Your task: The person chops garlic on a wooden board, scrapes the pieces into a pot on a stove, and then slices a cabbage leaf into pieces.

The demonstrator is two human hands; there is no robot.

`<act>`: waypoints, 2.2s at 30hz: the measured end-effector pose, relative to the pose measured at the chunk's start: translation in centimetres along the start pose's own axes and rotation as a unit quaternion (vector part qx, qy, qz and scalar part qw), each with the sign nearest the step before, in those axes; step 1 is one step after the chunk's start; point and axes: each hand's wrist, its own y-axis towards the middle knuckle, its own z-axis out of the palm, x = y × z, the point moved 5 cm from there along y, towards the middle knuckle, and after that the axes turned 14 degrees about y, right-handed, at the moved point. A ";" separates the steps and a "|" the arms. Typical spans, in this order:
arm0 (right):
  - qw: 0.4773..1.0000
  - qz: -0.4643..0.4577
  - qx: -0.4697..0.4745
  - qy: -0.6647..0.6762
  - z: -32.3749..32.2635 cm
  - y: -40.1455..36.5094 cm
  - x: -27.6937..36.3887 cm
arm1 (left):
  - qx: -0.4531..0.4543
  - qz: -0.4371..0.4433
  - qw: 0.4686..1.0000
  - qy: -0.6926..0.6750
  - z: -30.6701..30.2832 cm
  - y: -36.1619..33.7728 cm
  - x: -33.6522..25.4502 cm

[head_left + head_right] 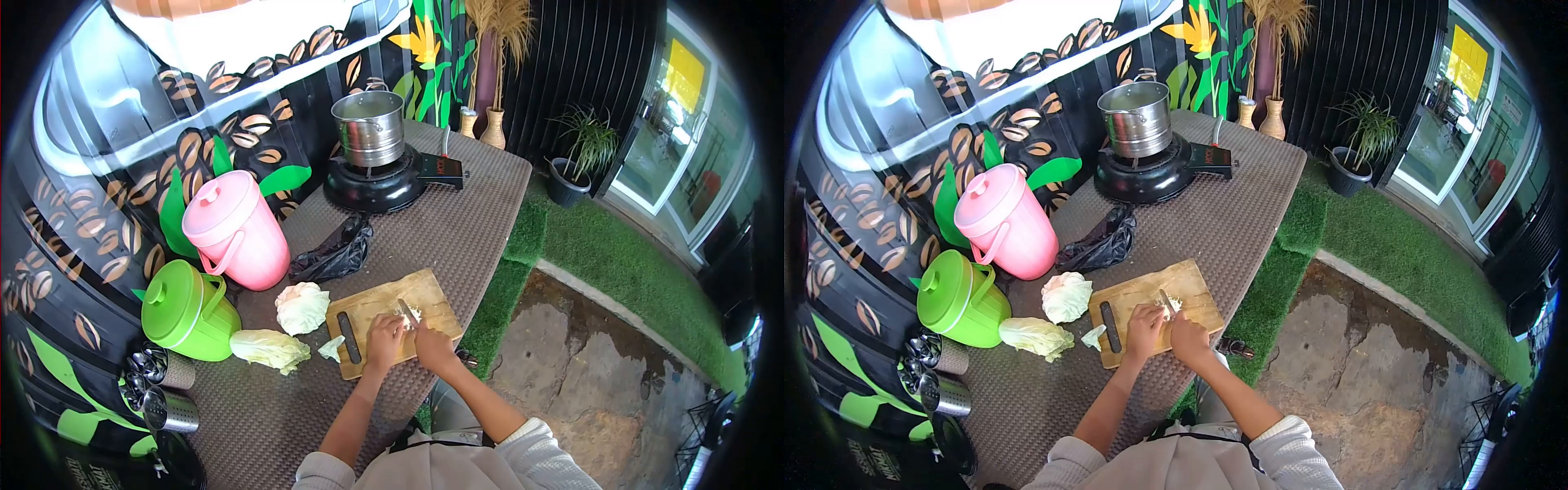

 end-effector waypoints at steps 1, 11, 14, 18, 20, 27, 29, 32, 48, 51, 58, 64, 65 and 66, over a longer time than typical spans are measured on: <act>1.000 0.025 -0.003 0.002 -0.2 -0.6 0.6 | -0.001 0.002 1.000 0.001 0.0 0.0 0.0; 0.998 0.059 -0.005 0.007 0.9 -0.1 -0.5 | -0.008 -0.004 1.000 0.002 0.1 -0.1 -0.1; 0.998 0.066 -0.002 0.003 0.3 -0.9 0.9 | -0.009 -0.003 1.000 0.012 0.2 -0.2 0.2; 0.991 0.130 -0.034 -0.002 1.9 -1.6 1.7 | -0.011 -0.015 1.000 -0.001 0.1 -0.2 0.4; 0.992 0.127 -0.011 0.018 1.2 -0.8 1.4 | -0.024 -0.025 0.999 -0.010 -0.1 -0.3 0.4; 0.999 0.035 0.029 0.006 -0.6 0.0 0.7 | -0.025 -0.083 0.992 -0.092 -1.0 -0.3 0.0; 0.995 0.088 0.018 0.035 1.2 -1.2 0.9 | -0.076 0.001 0.996 -0.046 -2.1 -0.1 0.1; 0.988 0.144 0.011 0.064 1.6 -1.2 0.4 | -0.076 -0.024 0.995 -0.062 -2.4 0.2 0.4; 0.996 0.083 0.033 0.002 1.6 0.1 0.6 | -0.006 -0.093 0.987 -0.132 -0.1 -1.0 3.5; 0.997 0.054 0.050 -0.016 -0.4 0.9 0.9 | -0.008 -0.095 0.990 -0.108 -0.5 -0.8 2.9; 0.994 0.087 -0.002 -0.071 2.3 -2.0 1.9 | -0.027 -0.074 0.995 -0.066 0.1 -0.8 2.9; 0.999 0.050 0.012 -0.016 1.0 1.2 0.5 | -0.013 -0.055 0.997 -0.042 0.0 -0.8 2.5; 0.999 0.050 0.013 -0.015 0.5 0.8 0.6 | -0.013 -0.050 0.998 -0.029 0.1 -0.8 2.4; 0.999 0.036 0.031 -0.023 0.0 0.3 1.0 | -0.013 -0.050 0.998 -0.028 0.0 -0.9 2.4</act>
